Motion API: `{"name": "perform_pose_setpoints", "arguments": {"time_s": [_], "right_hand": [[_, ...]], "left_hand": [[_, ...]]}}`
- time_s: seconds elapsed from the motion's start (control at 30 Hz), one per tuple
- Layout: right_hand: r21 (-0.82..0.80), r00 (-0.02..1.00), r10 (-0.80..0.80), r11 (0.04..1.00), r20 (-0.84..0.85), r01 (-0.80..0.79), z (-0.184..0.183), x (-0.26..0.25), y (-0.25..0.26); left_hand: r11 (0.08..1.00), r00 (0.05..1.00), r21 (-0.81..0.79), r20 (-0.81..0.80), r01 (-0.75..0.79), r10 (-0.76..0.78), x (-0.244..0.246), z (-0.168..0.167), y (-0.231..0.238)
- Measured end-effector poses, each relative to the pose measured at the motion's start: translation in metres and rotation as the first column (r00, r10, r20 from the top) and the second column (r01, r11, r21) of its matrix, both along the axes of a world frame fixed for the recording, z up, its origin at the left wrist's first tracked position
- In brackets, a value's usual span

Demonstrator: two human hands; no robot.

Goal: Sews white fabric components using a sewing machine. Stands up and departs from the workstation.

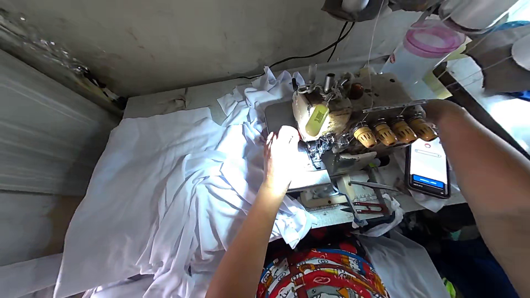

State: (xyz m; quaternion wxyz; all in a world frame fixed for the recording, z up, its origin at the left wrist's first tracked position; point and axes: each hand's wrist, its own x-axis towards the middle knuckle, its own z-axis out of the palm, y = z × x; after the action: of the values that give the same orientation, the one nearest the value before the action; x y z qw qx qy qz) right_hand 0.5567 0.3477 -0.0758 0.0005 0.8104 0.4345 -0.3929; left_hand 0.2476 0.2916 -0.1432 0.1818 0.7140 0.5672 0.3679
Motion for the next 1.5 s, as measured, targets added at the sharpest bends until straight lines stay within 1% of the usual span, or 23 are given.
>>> {"name": "perform_pose_setpoints", "arguments": {"time_s": [0.07,0.13,0.17,0.2,0.23,0.3,0.37,0.43,0.53,0.63,0.67,0.7,0.77,0.83,0.9,0.97,1.03,1.07,1.1,1.13,1.2,1.33,1.5], "right_hand": [[0.112,0.997,0.068,0.992,-0.033,-0.064,-0.021,0.017,0.004],[0.235,0.972,0.202,0.946,0.119,-0.225,-0.051,0.037,0.010],[0.280,0.960,0.195,0.928,0.203,-0.247,-0.063,0.043,0.013],[0.319,0.960,0.144,0.923,0.239,-0.218,-0.069,0.045,0.013],[0.405,0.979,0.050,0.906,0.196,-0.127,-0.074,0.046,0.012],[0.523,0.997,-0.055,0.852,0.058,0.017,-0.080,0.048,0.006],[0.574,0.987,-0.088,0.804,-0.137,0.152,-0.082,0.048,-0.013],[0.662,0.988,-0.055,0.736,-0.147,0.139,-0.074,0.046,-0.037],[0.861,0.997,-0.076,0.505,-0.021,0.056,-0.053,0.039,-0.081],[0.994,0.998,0.000,0.096,0.061,-0.061,-0.021,0.015,-0.112],[0.994,0.992,0.064,-0.004,0.107,-0.107,-0.003,0.000,-0.116],[0.983,0.977,0.125,-0.070,0.175,-0.168,0.016,-0.017,-0.118],[0.936,0.914,0.210,-0.143,0.348,-0.323,0.056,-0.054,-0.113],[0.869,0.822,0.283,-0.133,0.495,-0.477,0.089,-0.094,-0.099],[0.784,0.726,0.358,-0.025,0.587,-0.621,0.110,-0.130,-0.076],[0.639,0.630,0.438,0.149,0.641,-0.755,0.118,-0.159,-0.045],[0.446,0.598,0.505,0.399,0.622,-0.801,0.123,-0.186,-0.018],[0.337,0.613,0.529,0.530,0.586,-0.779,0.127,-0.200,-0.009],[0.252,0.642,0.534,0.627,0.550,-0.737,0.130,-0.212,-0.003],[0.185,0.658,0.531,0.686,0.533,-0.703,0.130,-0.222,0.001],[0.081,0.628,0.535,0.722,0.565,-0.687,0.124,-0.237,0.009],[-0.044,0.510,0.583,0.684,0.633,-0.728,0.110,-0.251,0.015],[-0.042,0.543,0.580,0.706,0.607,-0.707,0.111,-0.258,0.021]], "left_hand": [[0.999,0.999,-0.040,-0.049,-0.001,-0.001,0.000,0.000,0.001],[0.994,0.991,-0.107,-0.131,0.018,-0.032,0.000,0.003,0.002],[0.992,0.985,-0.123,-0.164,0.024,-0.045,0.001,0.005,0.003],[0.992,0.981,-0.124,-0.184,0.032,-0.054,0.001,0.006,0.003],[0.994,0.980,-0.104,-0.193,0.037,-0.056,0.001,0.007,0.003],[0.995,0.977,-0.086,-0.205,0.051,-0.068,0.001,0.008,0.002],[0.994,0.974,-0.091,-0.212,0.063,-0.081,0.000,0.008,0.002],[0.994,0.976,-0.080,-0.200,0.075,-0.090,-0.001,0.007,0.003],[0.991,0.978,-0.093,-0.181,0.091,-0.107,-0.001,0.009,0.003],[0.977,0.962,-0.179,-0.226,0.114,-0.154,-0.002,0.018,0.002],[0.969,0.955,-0.220,-0.242,0.117,-0.170,-0.001,0.022,0.001],[0.957,0.951,-0.265,-0.247,0.119,-0.187,0.000,0.026,0.000],[0.943,0.949,-0.311,-0.246,0.114,-0.196,0.003,0.031,-0.002],[0.954,0.953,-0.278,-0.243,0.108,-0.179,0.003,0.026,-0.002],[0.972,0.961,-0.212,-0.229,0.106,-0.155,0.002,0.018,-0.003],[0.974,0.962,-0.199,-0.223,0.113,-0.157,0.001,0.017,-0.004],[0.969,0.956,-0.223,-0.243,0.108,-0.163,0.002,0.020,-0.006],[0.969,0.954,-0.224,-0.253,0.101,-0.158,0.003,0.021,-0.006],[0.969,0.953,-0.229,-0.260,0.093,-0.153,0.003,0.021,-0.005],[0.967,0.952,-0.235,-0.263,0.096,-0.158,0.003,0.021,-0.005],[0.967,0.949,-0.232,-0.264,0.109,-0.170,0.001,0.020,-0.004],[0.967,0.951,-0.168,-0.212,0.194,-0.227,-0.008,0.017,-0.010],[0.975,0.967,-0.103,-0.143,0.196,-0.209,-0.009,0.009,-0.007]]}}
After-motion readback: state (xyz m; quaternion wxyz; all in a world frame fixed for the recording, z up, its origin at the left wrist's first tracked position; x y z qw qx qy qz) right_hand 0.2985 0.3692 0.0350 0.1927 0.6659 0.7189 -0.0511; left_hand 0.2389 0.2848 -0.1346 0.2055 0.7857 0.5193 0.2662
